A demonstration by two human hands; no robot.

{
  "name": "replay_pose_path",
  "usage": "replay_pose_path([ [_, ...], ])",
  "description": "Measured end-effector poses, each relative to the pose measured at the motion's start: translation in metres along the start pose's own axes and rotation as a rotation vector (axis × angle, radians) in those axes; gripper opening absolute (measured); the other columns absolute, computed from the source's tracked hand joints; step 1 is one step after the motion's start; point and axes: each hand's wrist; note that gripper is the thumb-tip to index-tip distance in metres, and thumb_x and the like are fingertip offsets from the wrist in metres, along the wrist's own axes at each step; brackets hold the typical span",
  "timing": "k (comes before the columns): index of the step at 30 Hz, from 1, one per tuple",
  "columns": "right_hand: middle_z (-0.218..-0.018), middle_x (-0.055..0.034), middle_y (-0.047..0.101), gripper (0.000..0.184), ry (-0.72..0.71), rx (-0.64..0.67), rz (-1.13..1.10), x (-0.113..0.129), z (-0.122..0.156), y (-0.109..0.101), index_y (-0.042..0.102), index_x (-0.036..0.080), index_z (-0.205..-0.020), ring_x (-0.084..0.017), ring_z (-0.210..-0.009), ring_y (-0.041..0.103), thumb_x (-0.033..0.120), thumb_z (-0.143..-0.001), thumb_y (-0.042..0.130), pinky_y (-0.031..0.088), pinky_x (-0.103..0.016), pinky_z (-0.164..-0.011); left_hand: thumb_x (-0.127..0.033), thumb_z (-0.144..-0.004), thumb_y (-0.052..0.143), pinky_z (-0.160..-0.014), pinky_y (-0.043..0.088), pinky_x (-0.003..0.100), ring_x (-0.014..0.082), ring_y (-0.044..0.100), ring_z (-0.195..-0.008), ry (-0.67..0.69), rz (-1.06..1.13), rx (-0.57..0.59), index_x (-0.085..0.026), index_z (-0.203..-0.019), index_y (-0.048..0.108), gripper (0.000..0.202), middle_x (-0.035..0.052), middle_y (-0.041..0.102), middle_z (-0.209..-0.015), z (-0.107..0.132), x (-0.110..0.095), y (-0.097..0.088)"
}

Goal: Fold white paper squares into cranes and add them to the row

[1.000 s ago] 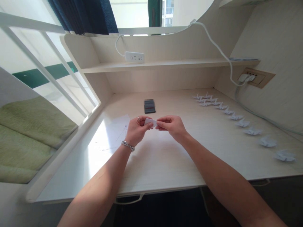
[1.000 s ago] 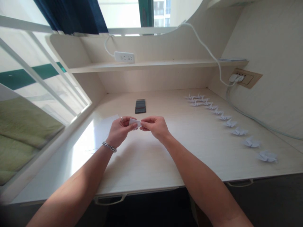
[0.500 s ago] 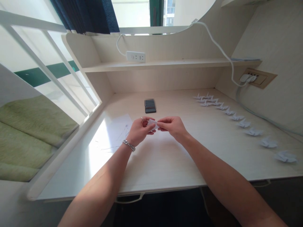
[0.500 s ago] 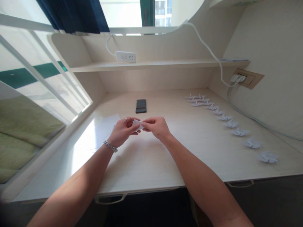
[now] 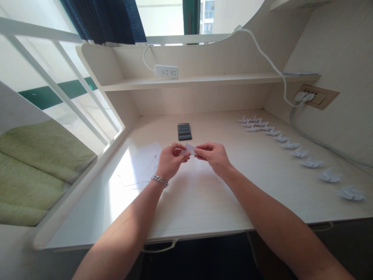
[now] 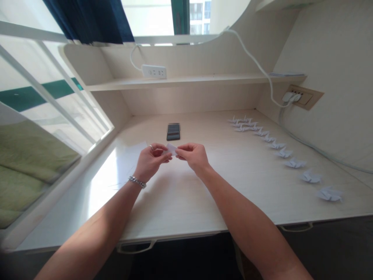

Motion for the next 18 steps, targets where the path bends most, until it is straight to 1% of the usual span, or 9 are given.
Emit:
replay_pose_path([
  [4, -0.065, -0.0030, 0.070, 0.030, 0.004, -0.014, -0.020, 0.0010, -0.0008, -0.0001, 0.072, 0.014, -0.072, -0.015, -0.061, 0.068, 0.032, -0.053, 0.087, 0.058, -0.033, -0.072, -0.032, -0.067, 0.080, -0.064, 0.054, 0.029, 0.0146, 0.065, -0.065, 0.025, -0.061, -0.002, -0.014, -0.088, 0.066, 0.031, 0.0044, 0.070, -0.071, -0.0005, 0.0007, -0.0009],
  [10, -0.067, -0.0032, 0.071, 0.030, -0.004, 0.015, -0.017, -0.0021, -0.0003, 0.0006, 0.072, 0.014, -0.073, -0.015, -0.063, 0.068, 0.032, -0.054, 0.087, 0.058, -0.034, -0.075, -0.041, -0.066, 0.078, -0.053, 0.041, 0.025, 0.0121, 0.055, -0.057, 0.035, -0.248, -0.036, -0.015, -0.083, 0.073, 0.032, 0.0028, 0.067, -0.066, 0.0003, 0.0002, -0.0033],
  [14, -0.066, -0.0035, 0.071, 0.030, -0.013, 0.028, -0.009, -0.0026, 0.0009, 0.0016, 0.072, 0.014, -0.073, -0.015, -0.064, 0.068, 0.032, -0.055, 0.087, 0.058, -0.033, -0.074, -0.045, -0.068, 0.076, -0.050, 0.036, 0.025, 0.0115, 0.051, -0.053, 0.048, -0.332, -0.037, -0.016, -0.076, 0.072, 0.031, 0.0009, 0.063, -0.060, -0.0001, 0.0027, -0.0046],
  [18, -0.069, -0.0041, 0.072, 0.026, 0.073, 0.065, -0.007, 0.0014, 0.0028, 0.0014, 0.073, 0.014, -0.073, -0.016, -0.064, 0.069, 0.032, -0.058, 0.085, 0.059, -0.032, -0.072, -0.043, -0.070, 0.073, -0.052, 0.037, 0.025, 0.0122, 0.053, -0.055, 0.039, -0.331, 0.006, -0.015, -0.070, 0.070, 0.028, 0.0025, 0.065, -0.062, -0.0004, 0.0005, -0.0060],
])
Point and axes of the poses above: each hand's wrist, its own z-axis away from the middle knuckle, its own y-axis out of the palm, x = y × z
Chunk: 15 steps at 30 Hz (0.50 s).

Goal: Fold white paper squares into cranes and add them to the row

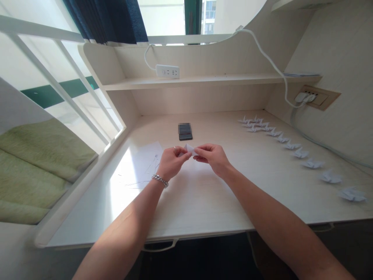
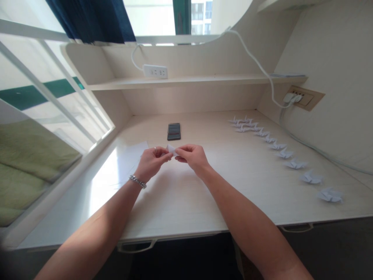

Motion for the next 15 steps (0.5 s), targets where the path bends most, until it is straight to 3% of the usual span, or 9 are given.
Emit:
replay_pose_path([
  [6, -0.071, -0.0060, 0.073, 0.025, 0.029, 0.007, 0.041, 0.0005, -0.0001, -0.0018, 0.075, 0.013, -0.076, -0.016, -0.062, 0.070, 0.029, -0.060, 0.085, 0.060, -0.031, -0.069, -0.036, -0.071, 0.073, -0.053, 0.040, 0.025, 0.0124, 0.056, -0.055, -0.049, 0.000, 0.061, -0.015, -0.067, 0.066, 0.022, 0.0033, 0.066, -0.061, 0.0007, -0.0073, -0.0026],
  [15, -0.065, -0.0038, 0.071, 0.024, -0.075, -0.007, 0.158, -0.0053, -0.0047, -0.0041, 0.075, 0.014, -0.078, -0.016, -0.059, 0.069, 0.032, -0.064, 0.082, 0.061, -0.029, -0.063, -0.033, -0.069, 0.077, -0.058, 0.049, 0.027, 0.0147, 0.062, -0.058, -0.057, 0.159, 0.099, -0.014, -0.072, 0.067, 0.022, 0.0058, 0.069, -0.062, -0.0002, -0.0049, -0.0020],
])
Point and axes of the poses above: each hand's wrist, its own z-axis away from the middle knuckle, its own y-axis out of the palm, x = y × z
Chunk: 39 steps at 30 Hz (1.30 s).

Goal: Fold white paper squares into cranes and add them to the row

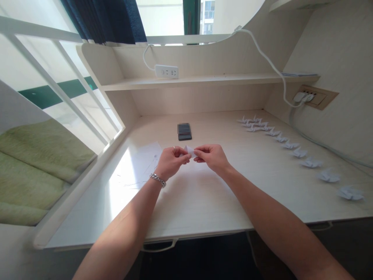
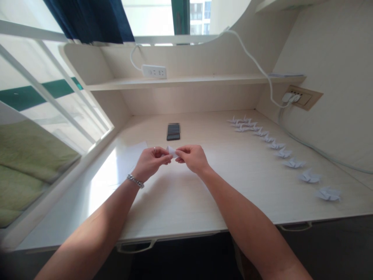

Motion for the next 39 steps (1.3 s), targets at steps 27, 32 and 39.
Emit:
replay_pose_path([
  [27, -0.059, -0.0039, 0.070, 0.028, 0.043, 0.161, 0.075, 0.0018, 0.0002, -0.0064, 0.076, 0.013, -0.079, -0.014, -0.058, 0.067, 0.035, -0.062, 0.083, 0.058, -0.027, -0.060, -0.033, -0.059, 0.086, -0.066, 0.059, 0.034, 0.0195, 0.070, -0.064, -0.119, 0.209, 0.059, -0.011, -0.088, 0.069, 0.041, 0.0093, 0.074, -0.076, -0.0005, 0.0060, -0.0017],
  [32, -0.060, -0.0041, 0.070, 0.028, 0.063, 0.185, 0.074, 0.0028, -0.0001, -0.0085, 0.077, 0.013, -0.079, -0.014, -0.058, 0.067, 0.034, -0.062, 0.083, 0.058, -0.026, -0.060, -0.035, -0.063, 0.084, -0.067, 0.060, 0.034, 0.0186, 0.070, -0.064, -0.114, 0.196, 0.066, -0.011, -0.089, 0.070, 0.038, 0.0082, 0.074, -0.076, 0.0008, 0.0035, -0.0012],
  [39, -0.062, -0.0038, 0.071, 0.026, 0.047, 0.239, 0.107, 0.0000, 0.0003, -0.0089, 0.076, 0.013, -0.082, -0.013, -0.059, 0.066, 0.033, -0.067, 0.079, 0.058, -0.026, -0.063, -0.037, -0.063, 0.083, -0.061, 0.059, 0.031, 0.0159, 0.067, -0.060, -0.112, 0.155, 0.050, -0.010, -0.079, 0.070, 0.034, 0.0064, 0.071, -0.070, 0.0022, -0.0031, 0.0007],
])
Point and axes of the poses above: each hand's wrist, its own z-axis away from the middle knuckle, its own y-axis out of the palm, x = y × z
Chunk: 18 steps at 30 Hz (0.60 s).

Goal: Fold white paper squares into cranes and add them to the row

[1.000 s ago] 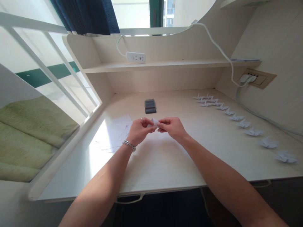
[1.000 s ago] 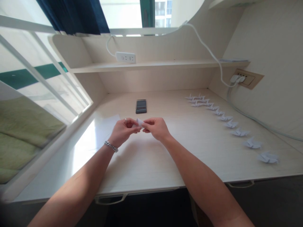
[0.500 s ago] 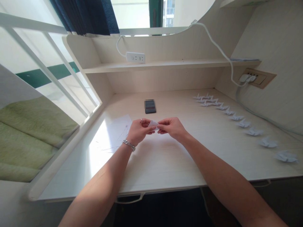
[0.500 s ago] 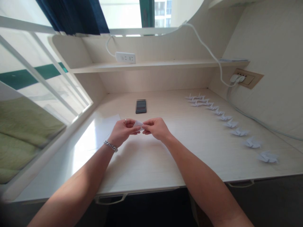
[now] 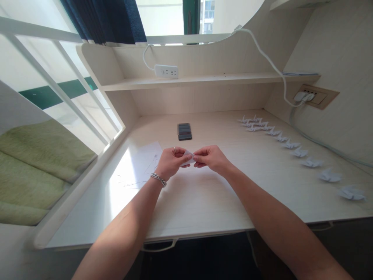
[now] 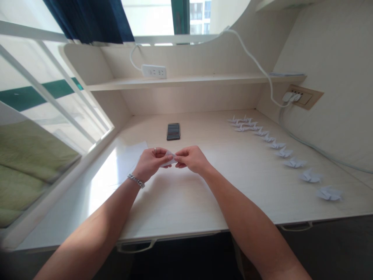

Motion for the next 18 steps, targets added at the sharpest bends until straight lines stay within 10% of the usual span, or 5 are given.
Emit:
replay_pose_path([
  [18, -0.065, -0.0039, 0.070, 0.025, -0.182, -0.160, 0.049, 0.0003, 0.0000, 0.0027, 0.073, 0.014, -0.079, -0.015, -0.059, 0.065, 0.033, -0.065, 0.080, 0.054, -0.030, -0.060, -0.027, -0.062, 0.082, -0.063, 0.054, 0.030, 0.0151, 0.066, -0.062, 0.045, 0.046, -0.051, -0.010, -0.081, 0.068, 0.029, 0.0054, 0.071, -0.068, -0.0025, 0.0002, 0.0003],
])
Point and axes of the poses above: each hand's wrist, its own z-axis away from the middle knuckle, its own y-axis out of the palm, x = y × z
